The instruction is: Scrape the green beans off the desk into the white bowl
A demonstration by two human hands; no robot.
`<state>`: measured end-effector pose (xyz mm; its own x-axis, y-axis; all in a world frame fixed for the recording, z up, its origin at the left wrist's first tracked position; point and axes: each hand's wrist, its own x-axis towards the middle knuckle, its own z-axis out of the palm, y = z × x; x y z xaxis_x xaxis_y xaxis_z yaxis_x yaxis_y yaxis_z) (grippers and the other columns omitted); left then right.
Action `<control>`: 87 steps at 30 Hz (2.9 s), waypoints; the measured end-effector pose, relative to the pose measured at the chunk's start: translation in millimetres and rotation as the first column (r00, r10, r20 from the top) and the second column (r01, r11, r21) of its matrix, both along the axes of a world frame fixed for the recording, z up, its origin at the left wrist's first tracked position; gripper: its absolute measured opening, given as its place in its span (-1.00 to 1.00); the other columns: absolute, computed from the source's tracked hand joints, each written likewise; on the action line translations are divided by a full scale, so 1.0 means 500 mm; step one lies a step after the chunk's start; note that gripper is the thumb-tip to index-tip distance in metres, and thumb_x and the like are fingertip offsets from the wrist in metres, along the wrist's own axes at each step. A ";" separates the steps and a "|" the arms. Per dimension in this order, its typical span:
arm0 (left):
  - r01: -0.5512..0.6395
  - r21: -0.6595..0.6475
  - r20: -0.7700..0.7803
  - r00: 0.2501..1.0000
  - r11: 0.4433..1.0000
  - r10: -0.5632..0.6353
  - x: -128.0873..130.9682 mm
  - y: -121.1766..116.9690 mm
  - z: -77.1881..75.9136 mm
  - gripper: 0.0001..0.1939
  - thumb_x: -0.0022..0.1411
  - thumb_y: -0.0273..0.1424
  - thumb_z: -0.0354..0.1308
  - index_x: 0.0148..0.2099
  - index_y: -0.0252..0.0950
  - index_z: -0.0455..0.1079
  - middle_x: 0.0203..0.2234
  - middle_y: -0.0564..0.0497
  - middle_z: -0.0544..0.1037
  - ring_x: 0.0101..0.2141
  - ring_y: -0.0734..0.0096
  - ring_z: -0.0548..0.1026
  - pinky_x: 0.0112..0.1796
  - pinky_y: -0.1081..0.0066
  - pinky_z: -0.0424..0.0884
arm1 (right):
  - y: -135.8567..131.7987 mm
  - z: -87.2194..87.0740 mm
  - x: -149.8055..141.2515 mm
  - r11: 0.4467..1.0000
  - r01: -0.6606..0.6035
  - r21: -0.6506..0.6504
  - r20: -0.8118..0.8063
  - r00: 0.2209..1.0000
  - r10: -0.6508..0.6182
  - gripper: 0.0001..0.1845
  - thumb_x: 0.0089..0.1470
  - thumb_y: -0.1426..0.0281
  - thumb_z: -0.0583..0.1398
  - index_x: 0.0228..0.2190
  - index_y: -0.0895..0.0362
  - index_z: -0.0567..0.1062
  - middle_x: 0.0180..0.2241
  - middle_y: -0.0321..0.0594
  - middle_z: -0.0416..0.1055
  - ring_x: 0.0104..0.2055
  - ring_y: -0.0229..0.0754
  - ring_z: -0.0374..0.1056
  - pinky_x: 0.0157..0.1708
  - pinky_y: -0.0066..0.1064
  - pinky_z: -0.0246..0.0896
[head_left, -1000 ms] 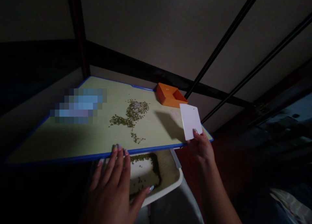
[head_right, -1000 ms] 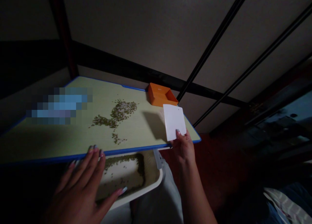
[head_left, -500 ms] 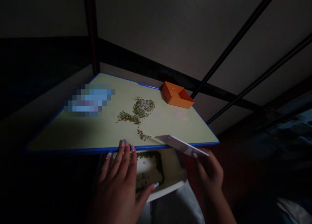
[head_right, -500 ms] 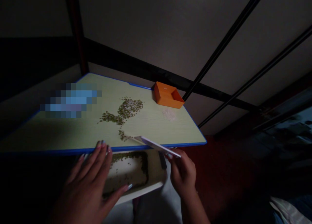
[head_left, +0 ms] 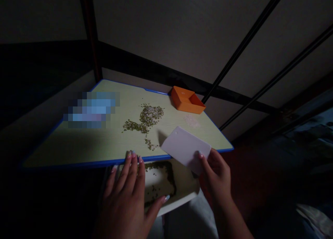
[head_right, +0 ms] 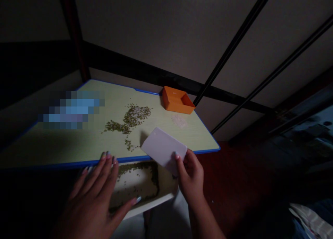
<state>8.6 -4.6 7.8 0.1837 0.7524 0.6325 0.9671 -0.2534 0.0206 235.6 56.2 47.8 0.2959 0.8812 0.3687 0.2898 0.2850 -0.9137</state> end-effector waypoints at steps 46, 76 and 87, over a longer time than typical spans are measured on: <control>-0.012 0.068 -0.114 0.993 0.998 0.020 -0.011 0.000 0.003 -0.13 0.27 0.10 -0.09 0.22 -0.66 0.23 0.19 -0.51 0.38 0.17 -0.17 0.38 0.11 -0.01 0.16 | 0.006 -0.009 -0.032 0.985 -0.002 -0.175 -0.210 0.977 -0.035 -0.54 -0.14 0.14 0.43 -0.22 0.14 0.61 -0.41 -0.14 0.62 -0.48 -0.18 0.49 -0.54 -0.46 0.38; -0.002 0.002 -0.070 0.998 1.000 0.002 -0.012 -0.001 -0.011 -0.07 0.26 0.10 -0.05 0.34 -0.63 0.05 0.25 -0.53 0.29 0.25 -0.20 0.28 0.13 -0.06 0.18 | 0.002 -0.002 -0.029 0.990 0.013 -0.142 -0.267 0.962 -0.052 -0.53 -0.17 0.14 0.44 -0.23 0.15 0.62 -0.35 -0.10 0.64 -0.40 -0.13 0.53 -0.43 -0.38 0.44; 0.010 0.017 -0.039 0.999 1.000 -0.009 -0.008 -0.001 -0.004 -0.11 0.28 0.07 -0.08 0.32 -0.64 0.09 0.23 -0.50 0.32 0.26 -0.16 0.26 0.14 -0.04 0.15 | 0.002 0.016 -0.044 0.994 0.041 -0.102 -0.197 0.979 -0.061 -0.55 -0.19 0.09 0.43 -0.31 0.15 0.61 -0.51 -0.15 0.59 -0.57 -0.20 0.43 -0.59 -0.44 0.34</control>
<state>4.7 -5.2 5.9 0.2152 0.7398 0.6375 0.9647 -0.2624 -0.0211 213.7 57.4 55.7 0.4003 0.8916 0.2115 0.1109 0.1820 -0.9770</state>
